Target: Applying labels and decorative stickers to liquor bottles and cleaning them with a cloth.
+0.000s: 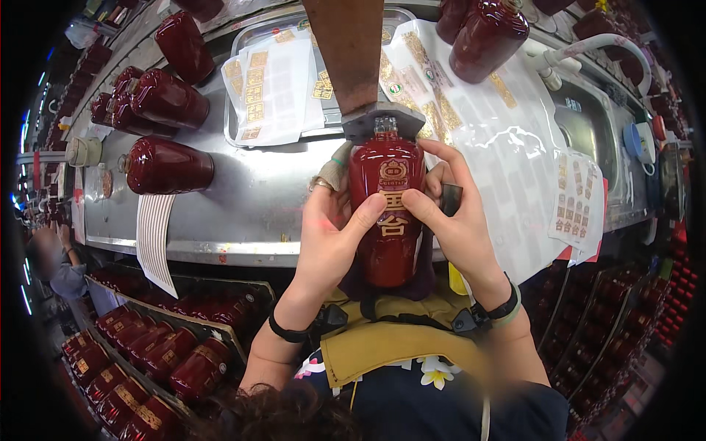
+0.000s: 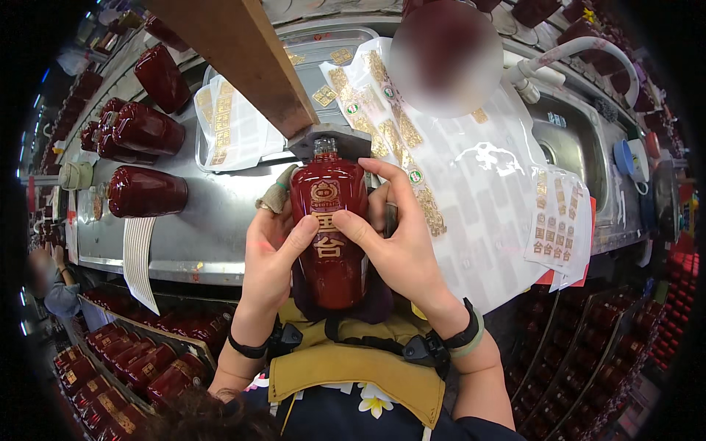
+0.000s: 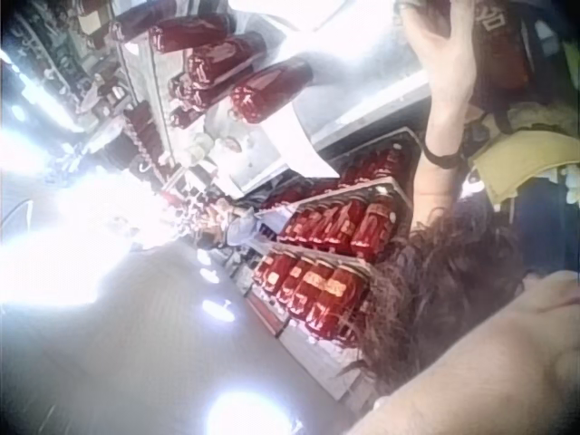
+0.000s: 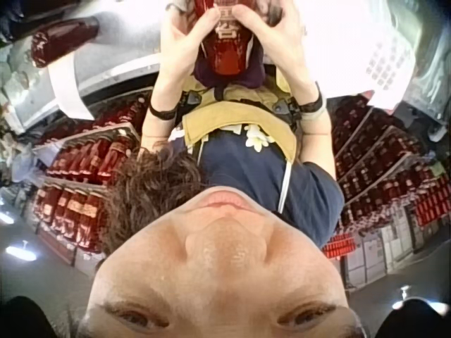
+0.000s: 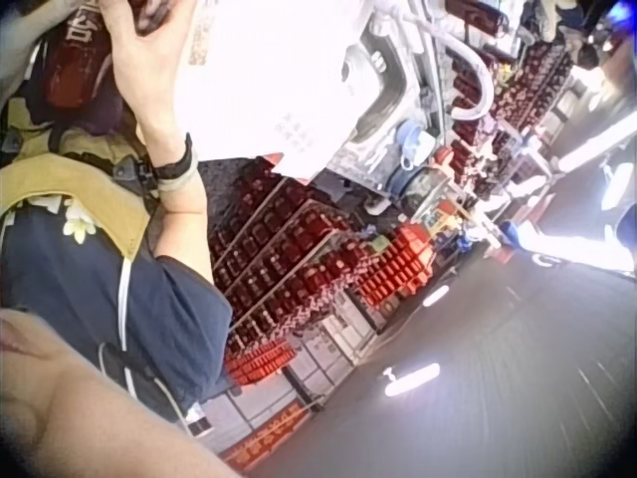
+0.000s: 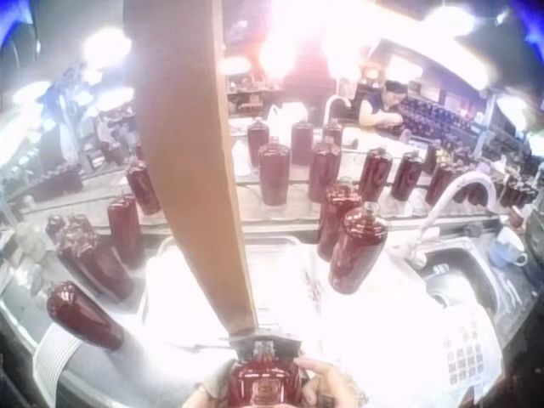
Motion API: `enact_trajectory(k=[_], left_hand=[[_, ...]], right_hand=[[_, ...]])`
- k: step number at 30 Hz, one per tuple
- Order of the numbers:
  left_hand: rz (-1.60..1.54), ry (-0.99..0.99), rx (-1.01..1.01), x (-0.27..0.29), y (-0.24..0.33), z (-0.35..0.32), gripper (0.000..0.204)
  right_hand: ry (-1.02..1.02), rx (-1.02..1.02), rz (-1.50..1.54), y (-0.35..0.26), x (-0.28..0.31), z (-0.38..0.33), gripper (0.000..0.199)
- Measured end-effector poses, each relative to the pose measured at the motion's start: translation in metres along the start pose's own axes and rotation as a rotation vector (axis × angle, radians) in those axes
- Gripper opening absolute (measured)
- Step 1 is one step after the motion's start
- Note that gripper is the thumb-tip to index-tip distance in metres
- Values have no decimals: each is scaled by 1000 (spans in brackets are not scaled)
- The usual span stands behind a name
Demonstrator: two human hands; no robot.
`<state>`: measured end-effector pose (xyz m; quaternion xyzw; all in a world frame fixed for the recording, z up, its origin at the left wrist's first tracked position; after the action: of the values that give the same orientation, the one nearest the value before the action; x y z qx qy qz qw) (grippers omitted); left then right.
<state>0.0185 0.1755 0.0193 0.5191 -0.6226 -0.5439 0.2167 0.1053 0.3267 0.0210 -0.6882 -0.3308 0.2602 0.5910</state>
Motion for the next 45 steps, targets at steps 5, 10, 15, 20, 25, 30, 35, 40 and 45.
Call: enact_trajectory(k=[5, 10, 15, 20, 25, 30, 35, 40, 45], left_hand=[[-6, -15, -39, -1, 2, 0, 75], [2, -3, -49, -4, 4, -2, 74], [96, 47, -124, -9, 7, -6, 76], [90, 53, -111, -11, 3, -6, 77], [64, 72, -172, -12, 3, -7, 76], [67, 47, -141, -10, 1, -6, 78], [-123, -26, -9, 3, 2, -9, 64], [-70, -35, -66, 4, -3, -18, 68], [-38, -35, -97, 1, -6, -20, 74]], right_hand=[[8, -17, 4, -1, 0, 0, 64], [-34, -22, -57, -12, 7, 8, 59], [61, 475, -150, -66, 16, 25, 36], [-323, 1003, -523, -116, -18, 21, 28], [-63, 1144, -690, -131, -24, 34, 31], [-122, 1060, -595, -117, -20, 46, 21], [6, 282, -222, -70, 16, 46, 28], [-178, -6, 15, -11, 8, -11, 67], [-77, 8, 66, 13, 7, -19, 83]])
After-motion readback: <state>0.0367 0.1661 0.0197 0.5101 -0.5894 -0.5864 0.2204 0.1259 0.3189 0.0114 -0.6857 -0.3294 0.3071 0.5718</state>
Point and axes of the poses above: each hand's wrist, its own z-axis towards the middle knuckle, its own x-axis out of the back of the hand, y = z × x, the point moved 6 cm from there along z, towards the middle knuckle, and after that the axes turned 12 degrees about y, right-handed, at the moved point
